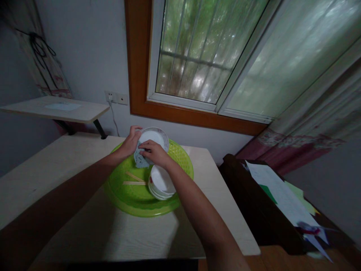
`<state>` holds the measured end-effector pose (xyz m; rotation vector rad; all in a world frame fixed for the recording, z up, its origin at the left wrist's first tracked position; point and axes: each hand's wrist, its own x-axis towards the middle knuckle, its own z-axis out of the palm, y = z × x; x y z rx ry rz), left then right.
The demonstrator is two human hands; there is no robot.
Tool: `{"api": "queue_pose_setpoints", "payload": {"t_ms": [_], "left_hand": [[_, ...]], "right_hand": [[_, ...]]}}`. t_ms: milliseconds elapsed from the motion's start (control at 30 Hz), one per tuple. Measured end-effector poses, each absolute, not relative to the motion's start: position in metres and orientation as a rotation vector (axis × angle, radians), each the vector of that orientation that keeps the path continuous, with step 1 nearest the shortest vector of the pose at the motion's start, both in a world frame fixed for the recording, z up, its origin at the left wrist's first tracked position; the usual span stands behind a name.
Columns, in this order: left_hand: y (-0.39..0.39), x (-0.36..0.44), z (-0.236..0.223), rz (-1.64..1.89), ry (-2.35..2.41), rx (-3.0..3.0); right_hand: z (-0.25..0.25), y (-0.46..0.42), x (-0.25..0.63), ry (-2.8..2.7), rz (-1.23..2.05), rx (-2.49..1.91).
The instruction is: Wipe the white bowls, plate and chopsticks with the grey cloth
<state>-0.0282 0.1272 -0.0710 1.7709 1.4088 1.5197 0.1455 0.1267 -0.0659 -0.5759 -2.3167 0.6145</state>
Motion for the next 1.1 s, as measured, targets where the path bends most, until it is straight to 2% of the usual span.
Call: {"api": "queue_pose_setpoints", "payload": {"t_ms": [267, 333, 733, 900, 1100], "left_hand": [[0.126, -0.031, -0.069, 1.514, 1.391, 1.727], [0.126, -0.032, -0.068, 1.533, 1.400, 1.701], [0.131, -0.035, -0.073, 1.572, 1.348, 1.630], [0.137, -0.036, -0.077, 1.567, 1.310, 1.630], [0.138, -0.033, -0.078, 1.549, 1.241, 1.691]], "right_hand": [[-0.062, 0.113, 0.148, -2.164, 1.014, -0.625], [-0.059, 0.110, 0.149, -2.199, 1.006, -0.568], [-0.058, 0.111, 0.152, -2.501, 0.375, -0.432], [-0.053, 0.104, 0.150, -2.603, 0.050, -0.494], [-0.051, 0.105, 0.149, -2.586, -0.128, -0.617]]}}
